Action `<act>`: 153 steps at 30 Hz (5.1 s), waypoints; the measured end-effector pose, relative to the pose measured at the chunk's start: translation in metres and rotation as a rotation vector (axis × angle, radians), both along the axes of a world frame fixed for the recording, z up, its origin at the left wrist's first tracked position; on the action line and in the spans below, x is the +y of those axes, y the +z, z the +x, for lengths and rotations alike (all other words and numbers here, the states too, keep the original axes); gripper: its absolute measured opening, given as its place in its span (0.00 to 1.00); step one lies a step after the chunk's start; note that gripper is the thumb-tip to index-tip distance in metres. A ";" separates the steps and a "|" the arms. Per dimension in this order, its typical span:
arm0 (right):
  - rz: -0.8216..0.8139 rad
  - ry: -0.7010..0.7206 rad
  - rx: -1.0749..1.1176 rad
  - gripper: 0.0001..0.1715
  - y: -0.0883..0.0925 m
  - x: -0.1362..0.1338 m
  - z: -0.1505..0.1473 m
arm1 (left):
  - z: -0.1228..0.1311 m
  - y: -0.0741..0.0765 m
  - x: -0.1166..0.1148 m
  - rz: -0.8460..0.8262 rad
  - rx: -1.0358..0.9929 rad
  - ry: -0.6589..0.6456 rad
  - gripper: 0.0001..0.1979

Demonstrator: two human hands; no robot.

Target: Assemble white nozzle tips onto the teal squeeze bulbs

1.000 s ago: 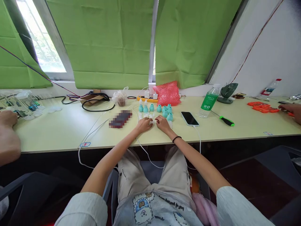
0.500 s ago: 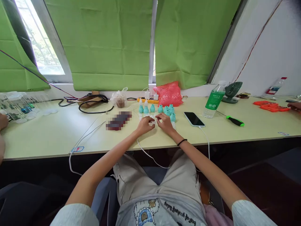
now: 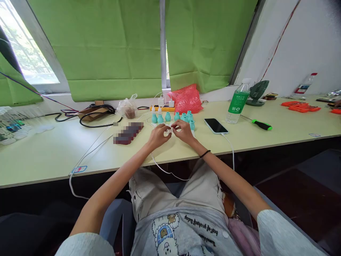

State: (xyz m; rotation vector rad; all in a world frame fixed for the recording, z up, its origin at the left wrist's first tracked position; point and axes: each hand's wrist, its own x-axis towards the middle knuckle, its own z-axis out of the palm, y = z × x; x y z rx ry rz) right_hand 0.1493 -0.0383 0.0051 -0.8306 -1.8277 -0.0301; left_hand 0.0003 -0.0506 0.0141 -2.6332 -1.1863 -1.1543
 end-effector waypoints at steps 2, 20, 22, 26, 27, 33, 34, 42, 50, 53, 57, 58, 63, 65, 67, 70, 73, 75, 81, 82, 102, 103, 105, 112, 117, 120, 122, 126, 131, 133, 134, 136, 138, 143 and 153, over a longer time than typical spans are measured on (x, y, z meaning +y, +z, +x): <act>-0.022 0.011 0.096 0.05 0.012 -0.016 0.000 | -0.002 0.008 -0.013 -0.001 -0.077 0.006 0.11; -0.476 0.742 0.954 0.10 0.008 -0.211 -0.010 | -0.013 0.038 -0.197 -0.700 -0.615 -0.386 0.15; -0.557 0.774 1.003 0.09 0.008 -0.211 -0.013 | -0.013 0.035 -0.198 -0.668 -0.661 -0.376 0.17; -0.613 0.770 1.065 0.08 0.007 -0.213 -0.019 | -0.012 0.034 -0.198 -0.622 -0.681 -0.355 0.15; -0.593 0.757 1.060 0.08 0.006 -0.214 -0.020 | -0.012 0.034 -0.198 -0.614 -0.675 -0.348 0.13; -0.330 0.535 0.874 0.12 0.009 -0.219 -0.023 | -0.014 0.034 -0.196 -0.573 -0.688 -0.333 0.13; -0.287 0.495 0.839 0.13 0.010 -0.220 -0.023 | -0.015 0.034 -0.195 -0.564 -0.684 -0.329 0.13; 0.020 0.184 0.642 0.20 0.014 -0.231 -0.026 | -0.016 0.033 -0.194 -0.509 -0.633 -0.290 0.15; 0.147 0.113 0.522 0.22 0.013 -0.228 -0.023 | -0.016 0.032 -0.195 -0.448 -0.547 -0.238 0.14; 0.110 0.113 0.485 0.23 0.014 -0.229 -0.023 | -0.017 0.030 -0.194 -0.291 -0.478 -0.223 0.15; 0.120 0.078 0.457 0.25 0.014 -0.233 -0.025 | -0.019 0.032 -0.195 -0.187 -0.448 -0.214 0.16; 0.103 0.092 0.469 0.25 0.015 -0.234 -0.025 | -0.019 0.033 -0.196 -0.212 -0.467 -0.214 0.16; -0.094 0.316 0.669 0.15 0.012 -0.238 -0.024 | -0.017 0.037 -0.197 -0.618 -0.704 -0.340 0.13; -0.057 0.283 0.738 0.16 0.009 -0.237 -0.024 | -0.016 0.037 -0.196 -0.792 -0.786 -0.427 0.12; 0.047 0.208 0.703 0.20 0.008 -0.235 -0.026 | -0.017 0.035 -0.196 -0.898 -0.827 -0.477 0.12; 0.179 0.158 0.556 0.22 0.010 -0.230 -0.027 | -0.017 0.034 -0.196 -0.929 -0.849 -0.466 0.11; 0.236 0.138 0.460 0.19 0.013 -0.227 -0.028 | -0.017 0.035 -0.198 -0.927 -0.873 -0.437 0.10; 0.260 0.122 0.433 0.19 0.014 -0.226 -0.028 | -0.016 0.036 -0.200 -0.927 -0.887 -0.429 0.10; 0.339 0.057 0.417 0.20 0.014 -0.225 -0.032 | -0.012 0.033 -0.202 -0.821 -0.922 -0.410 0.11; 0.348 0.048 0.410 0.20 0.014 -0.224 -0.032 | -0.012 0.032 -0.203 -0.805 -0.921 -0.401 0.11; -0.617 0.732 0.299 0.23 0.061 -0.221 -0.019 | -0.027 0.029 -0.209 -0.322 -0.923 -0.490 0.15; -0.618 0.727 0.253 0.21 0.064 -0.222 -0.017 | -0.027 0.029 -0.210 -0.253 -0.914 -0.501 0.15; -0.580 0.668 0.215 0.21 0.067 -0.226 -0.011 | -0.027 0.029 -0.210 -0.188 -0.887 -0.532 0.14; -0.422 0.455 0.160 0.18 0.046 -0.229 0.012 | -0.017 0.024 -0.211 -0.429 -0.737 -0.565 0.18; -0.339 0.449 0.124 0.17 0.038 -0.223 0.007 | -0.021 0.017 -0.206 -0.332 -0.675 -0.539 0.23; -0.229 0.410 0.082 0.16 0.037 -0.220 0.005 | -0.024 0.017 -0.204 -0.416 -0.676 -0.474 0.20; -0.163 0.394 0.057 0.15 0.037 -0.219 0.005 | -0.025 0.019 -0.204 -0.522 -0.695 -0.463 0.17; -0.110 0.374 0.019 0.13 0.037 -0.217 0.005 | -0.027 0.022 -0.203 -0.618 -0.707 -0.480 0.13; -0.130 0.385 0.014 0.13 0.039 -0.217 0.006 | -0.029 0.020 -0.201 -0.574 -0.663 -0.485 0.15; -0.152 0.390 0.047 0.13 0.038 -0.216 0.005 | -0.028 0.018 -0.199 -0.582 -0.709 -0.501 0.15; -0.165 0.394 0.078 0.13 0.036 -0.215 0.004 | -0.026 0.016 -0.198 -0.612 -0.750 -0.505 0.15; -0.195 0.402 0.172 0.11 0.030 -0.213 0.000 | -0.023 0.012 -0.195 -0.727 -0.837 -0.499 0.15; -0.223 0.394 0.279 0.09 0.023 -0.209 -0.004 | -0.019 0.008 -0.191 -0.852 -0.894 -0.466 0.13; -0.387 0.334 0.338 0.09 0.014 -0.181 -0.002 | -0.007 0.010 -0.162 -0.802 -0.889 -0.342 0.09; -0.412 -0.601 -0.040 0.33 0.014 -0.007 0.077 | 0.015 0.010 -0.020 -0.649 -0.867 -0.240 0.18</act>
